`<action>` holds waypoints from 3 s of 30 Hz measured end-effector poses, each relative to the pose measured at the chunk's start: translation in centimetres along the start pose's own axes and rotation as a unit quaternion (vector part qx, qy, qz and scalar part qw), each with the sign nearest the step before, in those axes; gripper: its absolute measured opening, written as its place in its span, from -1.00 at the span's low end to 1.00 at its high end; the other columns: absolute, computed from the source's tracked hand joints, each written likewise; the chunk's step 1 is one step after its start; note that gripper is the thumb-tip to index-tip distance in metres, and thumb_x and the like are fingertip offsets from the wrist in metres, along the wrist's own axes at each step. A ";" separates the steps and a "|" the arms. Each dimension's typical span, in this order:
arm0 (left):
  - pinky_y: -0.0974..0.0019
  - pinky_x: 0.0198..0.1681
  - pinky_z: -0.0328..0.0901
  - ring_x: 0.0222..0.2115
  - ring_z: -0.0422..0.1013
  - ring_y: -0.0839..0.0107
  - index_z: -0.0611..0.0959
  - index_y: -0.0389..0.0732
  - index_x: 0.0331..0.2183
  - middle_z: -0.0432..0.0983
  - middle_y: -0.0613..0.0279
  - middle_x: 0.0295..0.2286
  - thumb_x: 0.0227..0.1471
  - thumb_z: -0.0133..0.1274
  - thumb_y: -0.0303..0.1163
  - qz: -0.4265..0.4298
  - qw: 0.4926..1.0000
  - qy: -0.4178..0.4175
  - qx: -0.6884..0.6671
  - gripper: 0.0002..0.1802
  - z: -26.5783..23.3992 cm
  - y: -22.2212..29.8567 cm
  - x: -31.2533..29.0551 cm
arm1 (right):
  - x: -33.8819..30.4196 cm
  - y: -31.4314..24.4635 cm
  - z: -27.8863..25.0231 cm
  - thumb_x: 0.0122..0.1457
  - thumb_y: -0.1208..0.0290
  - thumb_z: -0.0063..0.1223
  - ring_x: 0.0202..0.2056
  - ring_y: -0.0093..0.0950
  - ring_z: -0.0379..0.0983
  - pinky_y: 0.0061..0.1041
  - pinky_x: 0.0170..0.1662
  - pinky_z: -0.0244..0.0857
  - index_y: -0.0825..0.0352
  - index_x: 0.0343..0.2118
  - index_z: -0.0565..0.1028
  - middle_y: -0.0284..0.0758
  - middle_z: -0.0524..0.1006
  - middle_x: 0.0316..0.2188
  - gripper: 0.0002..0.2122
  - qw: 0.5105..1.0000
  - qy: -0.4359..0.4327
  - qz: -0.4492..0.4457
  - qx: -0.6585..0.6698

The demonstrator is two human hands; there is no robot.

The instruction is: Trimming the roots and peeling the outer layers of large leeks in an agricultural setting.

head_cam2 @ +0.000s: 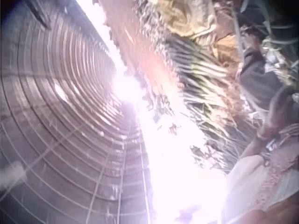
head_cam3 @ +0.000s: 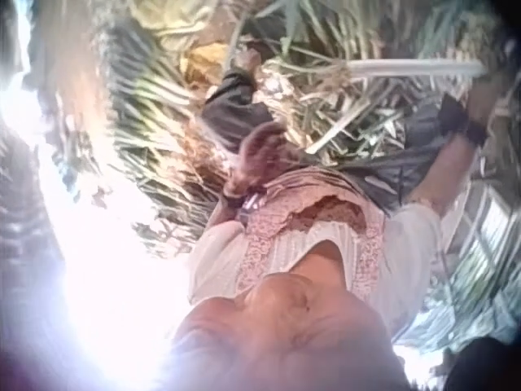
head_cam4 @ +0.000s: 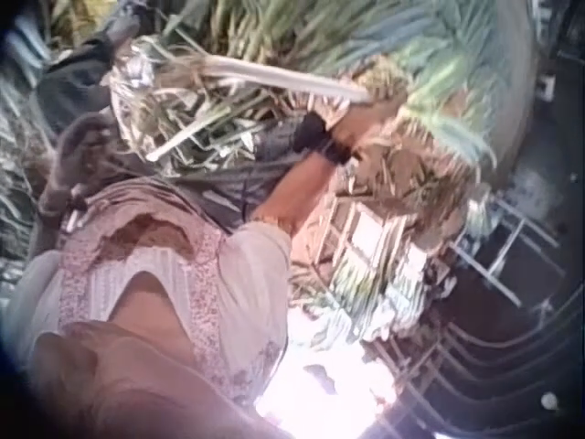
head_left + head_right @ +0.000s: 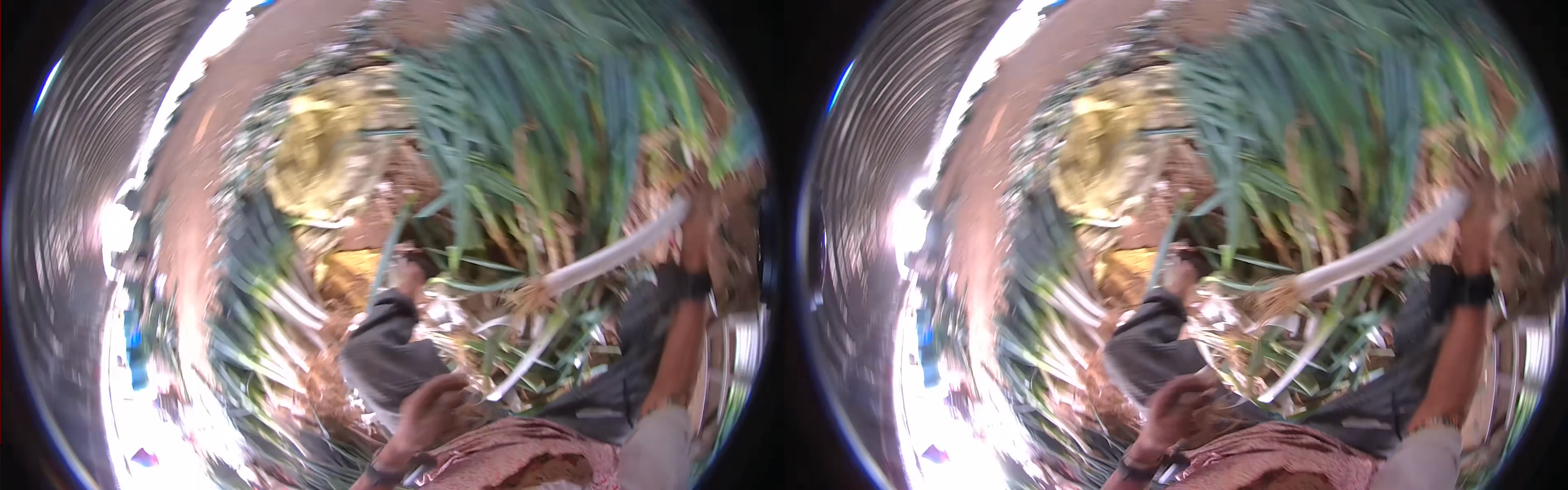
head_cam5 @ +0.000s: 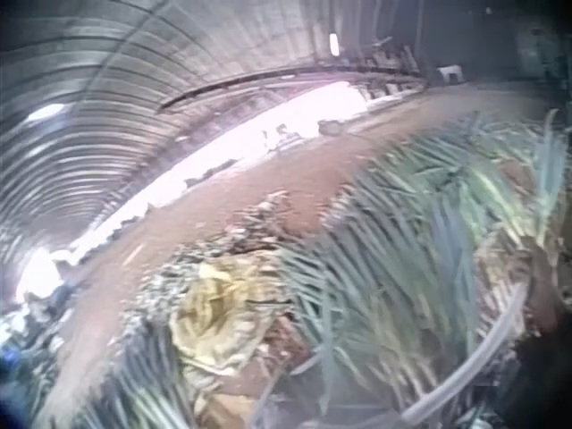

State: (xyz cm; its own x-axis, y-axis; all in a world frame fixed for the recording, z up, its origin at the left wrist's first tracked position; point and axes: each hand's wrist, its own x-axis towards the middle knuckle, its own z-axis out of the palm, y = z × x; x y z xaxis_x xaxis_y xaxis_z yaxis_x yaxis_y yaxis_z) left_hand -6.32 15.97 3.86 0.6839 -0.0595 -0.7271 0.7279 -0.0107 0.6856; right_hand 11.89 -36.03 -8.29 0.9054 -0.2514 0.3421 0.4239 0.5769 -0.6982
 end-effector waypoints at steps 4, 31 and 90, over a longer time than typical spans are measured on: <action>0.21 -0.36 0.31 -0.41 0.40 0.09 0.23 0.12 0.03 0.23 -0.10 -0.18 -0.17 0.06 -0.43 0.251 0.843 -0.149 0.451 -0.32 -2.6 -1.3 1.4 | -0.1 0.8 5.2 0.06 0.22 0.00 -0.68 -0.69 0.11 -0.68 -0.63 0.04 0.22 -0.42 0.40 -0.53 0.24 -0.66 -0.82 0.897 0.392 -0.032 -0.202; 0.20 -0.03 0.16 0.03 0.05 0.15 0.09 -0.13 0.09 0.02 0.16 0.07 -0.12 0.07 -0.41 0.345 0.883 0.279 0.150 -0.24 -23.9 3.2 6.9 | -1.3 8.3 25.3 0.08 0.27 -0.02 -0.22 -0.46 0.41 -0.52 -0.23 0.33 0.29 -0.05 0.31 -0.24 0.40 -0.17 -0.62 0.904 0.053 0.260 -0.336; 0.41 -0.58 0.20 -0.63 0.30 0.53 0.53 -0.22 -0.38 0.38 0.39 -0.63 0.02 -0.10 -0.44 0.229 0.943 -0.240 0.033 -0.88 12.8 -3.4 15.1 | -1.1 0.2 18.2 0.10 0.25 -0.09 -0.67 -0.70 0.16 -0.74 -0.59 0.05 0.30 -0.15 0.30 -0.47 0.27 -0.59 -0.69 0.993 0.078 0.090 0.004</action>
State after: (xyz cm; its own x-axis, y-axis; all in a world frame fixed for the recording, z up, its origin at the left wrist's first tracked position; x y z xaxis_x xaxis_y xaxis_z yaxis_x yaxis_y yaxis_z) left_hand 0.91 2.32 -9.02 0.8133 -0.5174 -0.2660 0.3466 0.0636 0.9359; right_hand 10.55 -21.43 2.63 0.9591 -0.2609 0.1102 0.2555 0.6288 -0.7344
